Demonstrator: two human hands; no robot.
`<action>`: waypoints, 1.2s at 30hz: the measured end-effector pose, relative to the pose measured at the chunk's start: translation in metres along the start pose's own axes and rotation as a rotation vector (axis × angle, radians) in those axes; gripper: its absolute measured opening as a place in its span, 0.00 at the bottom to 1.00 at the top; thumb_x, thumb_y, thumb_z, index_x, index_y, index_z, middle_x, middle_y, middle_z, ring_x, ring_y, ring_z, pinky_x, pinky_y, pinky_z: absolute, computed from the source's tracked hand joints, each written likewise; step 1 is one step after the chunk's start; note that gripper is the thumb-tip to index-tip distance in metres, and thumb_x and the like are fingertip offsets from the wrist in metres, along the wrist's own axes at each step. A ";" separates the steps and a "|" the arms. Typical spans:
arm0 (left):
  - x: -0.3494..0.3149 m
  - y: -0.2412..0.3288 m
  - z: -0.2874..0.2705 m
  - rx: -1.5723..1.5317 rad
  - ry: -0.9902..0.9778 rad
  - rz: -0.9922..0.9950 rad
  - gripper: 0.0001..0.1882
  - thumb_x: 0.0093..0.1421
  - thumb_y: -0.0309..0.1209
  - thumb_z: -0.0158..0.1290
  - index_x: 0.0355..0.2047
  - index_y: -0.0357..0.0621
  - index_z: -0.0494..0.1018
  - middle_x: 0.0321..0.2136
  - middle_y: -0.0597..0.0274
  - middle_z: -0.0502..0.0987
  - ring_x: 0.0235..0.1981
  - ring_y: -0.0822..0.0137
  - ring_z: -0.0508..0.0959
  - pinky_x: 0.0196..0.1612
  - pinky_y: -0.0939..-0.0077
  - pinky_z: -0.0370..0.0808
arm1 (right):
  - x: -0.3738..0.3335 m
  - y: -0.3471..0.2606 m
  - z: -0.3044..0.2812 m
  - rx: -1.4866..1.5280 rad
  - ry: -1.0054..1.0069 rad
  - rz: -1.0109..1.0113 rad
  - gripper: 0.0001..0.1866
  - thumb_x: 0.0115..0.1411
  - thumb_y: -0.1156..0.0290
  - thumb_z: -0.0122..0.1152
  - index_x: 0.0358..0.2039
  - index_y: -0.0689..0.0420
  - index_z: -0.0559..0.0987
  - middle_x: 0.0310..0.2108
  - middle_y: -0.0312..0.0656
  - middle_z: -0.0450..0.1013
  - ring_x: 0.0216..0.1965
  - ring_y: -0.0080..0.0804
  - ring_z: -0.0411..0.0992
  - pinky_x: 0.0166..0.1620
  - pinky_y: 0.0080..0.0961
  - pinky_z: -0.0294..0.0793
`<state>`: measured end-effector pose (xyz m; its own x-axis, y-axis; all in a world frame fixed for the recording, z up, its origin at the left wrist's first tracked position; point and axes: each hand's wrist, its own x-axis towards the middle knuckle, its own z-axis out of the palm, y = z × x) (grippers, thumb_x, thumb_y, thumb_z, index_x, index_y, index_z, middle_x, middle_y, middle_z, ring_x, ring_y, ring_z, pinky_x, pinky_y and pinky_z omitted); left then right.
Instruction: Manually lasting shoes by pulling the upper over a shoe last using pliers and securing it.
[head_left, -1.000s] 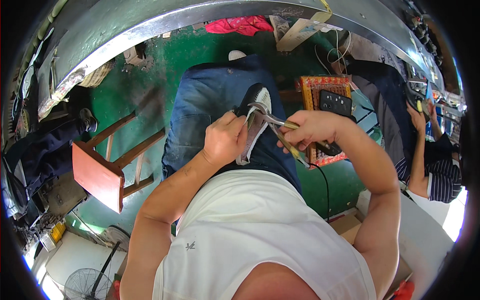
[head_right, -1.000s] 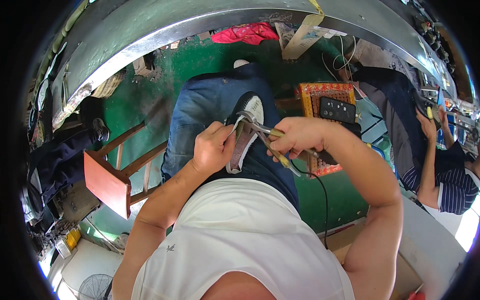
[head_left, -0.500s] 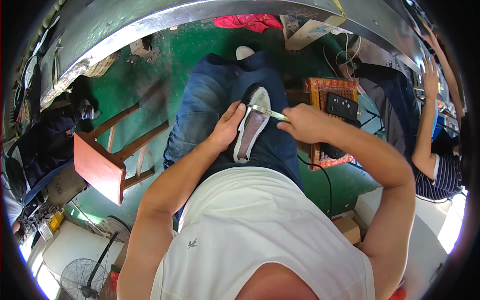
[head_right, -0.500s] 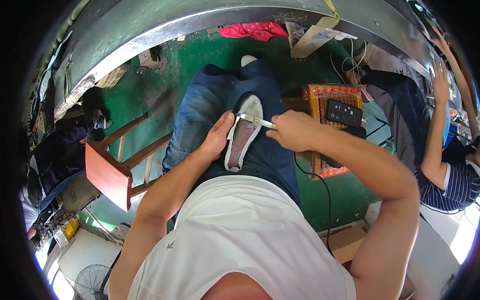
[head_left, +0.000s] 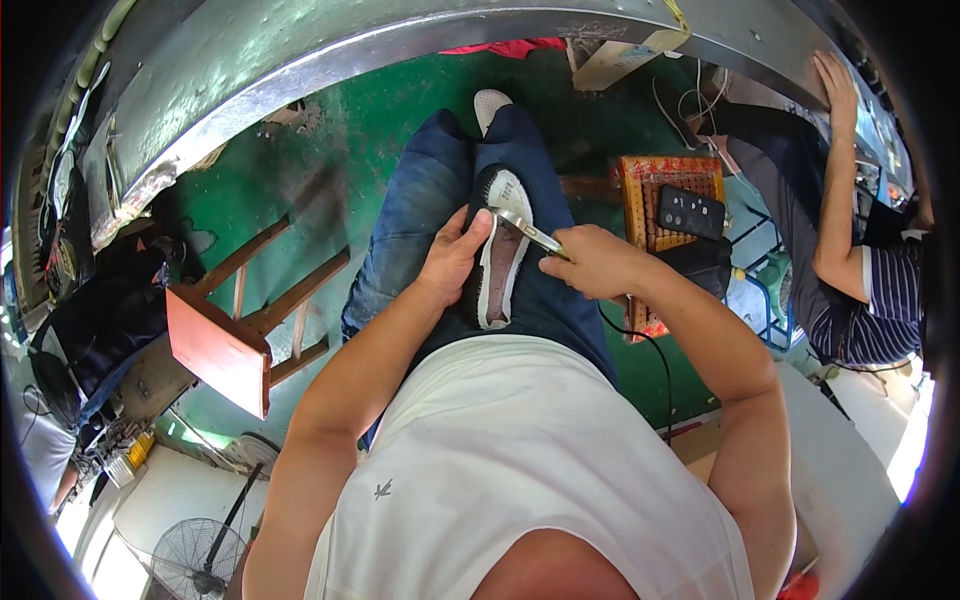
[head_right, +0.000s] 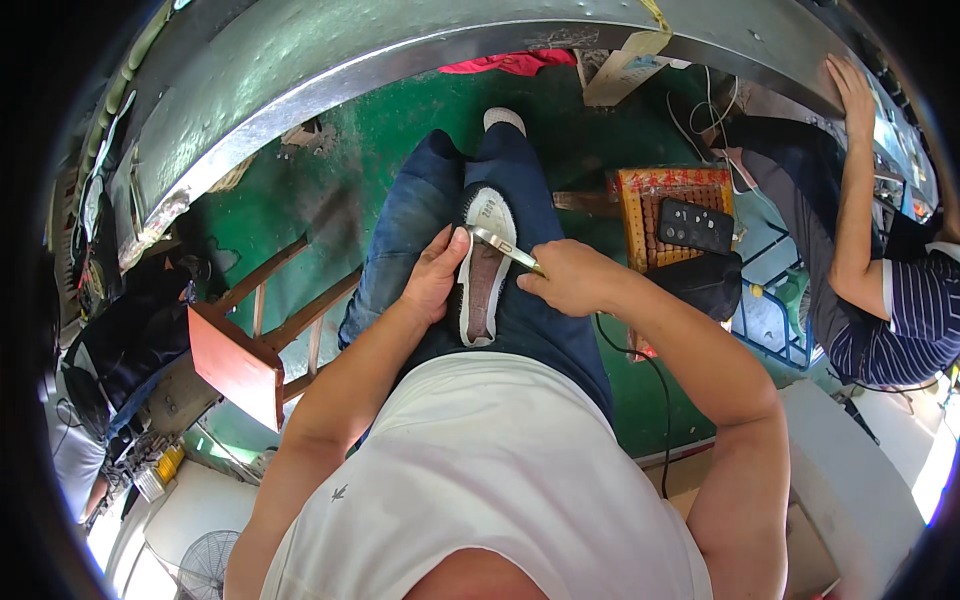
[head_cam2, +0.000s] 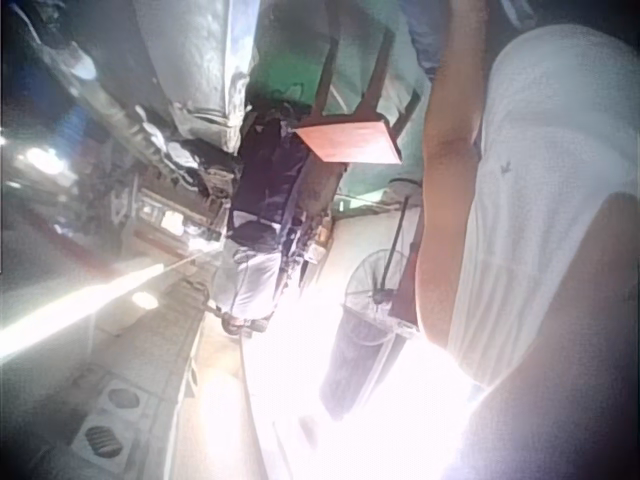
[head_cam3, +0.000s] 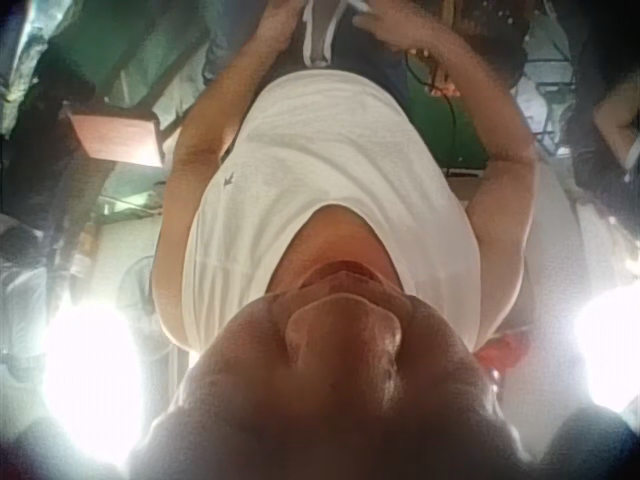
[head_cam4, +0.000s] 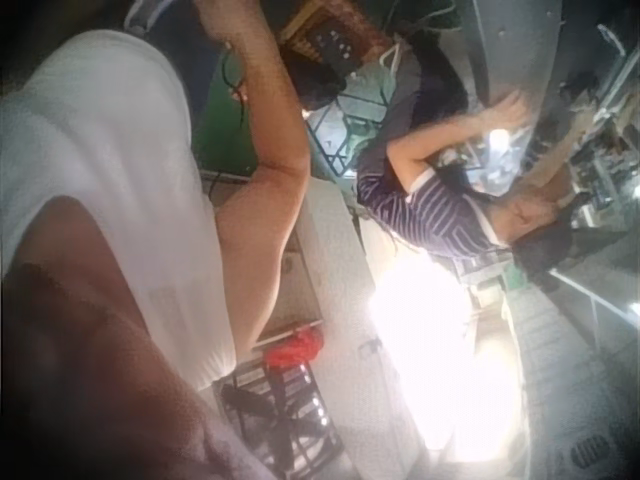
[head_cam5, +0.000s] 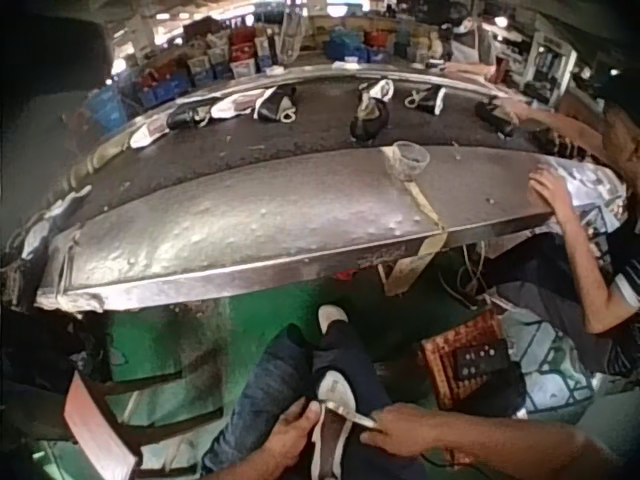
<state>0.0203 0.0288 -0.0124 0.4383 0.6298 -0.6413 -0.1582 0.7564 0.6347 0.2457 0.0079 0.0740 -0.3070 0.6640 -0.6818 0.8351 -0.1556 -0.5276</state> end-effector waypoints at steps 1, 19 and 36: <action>0.000 0.001 0.003 -0.008 0.027 0.009 0.38 0.63 0.51 0.60 0.63 0.36 0.65 0.53 0.58 0.76 0.54 0.67 0.74 0.59 0.71 0.70 | 0.001 0.002 -0.010 0.250 -0.141 0.100 0.20 0.67 0.57 0.58 0.34 0.66 0.77 0.33 0.54 0.78 0.34 0.47 0.79 0.33 0.42 0.78; 0.013 0.016 0.015 0.233 0.033 -0.056 0.27 0.60 0.41 0.64 0.52 0.34 0.73 0.42 0.58 0.80 0.43 0.68 0.79 0.47 0.72 0.76 | 0.015 0.080 0.073 1.533 -0.576 0.046 0.18 0.67 0.57 0.60 0.37 0.63 0.78 0.29 0.43 0.77 0.28 0.31 0.79 0.21 0.22 0.73; 0.017 0.031 0.035 0.610 0.069 -0.217 0.34 0.56 0.39 0.64 0.56 0.27 0.66 0.47 0.48 0.77 0.46 0.60 0.79 0.49 0.67 0.77 | 0.012 0.032 0.006 0.416 0.134 -0.092 0.25 0.71 0.54 0.47 0.29 0.65 0.76 0.22 0.46 0.75 0.24 0.34 0.77 0.32 0.34 0.75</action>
<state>0.0535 0.0568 0.0110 0.3432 0.4993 -0.7956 0.4669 0.6443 0.6057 0.2657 0.0061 0.0459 -0.2869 0.7734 -0.5653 0.5440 -0.3542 -0.7607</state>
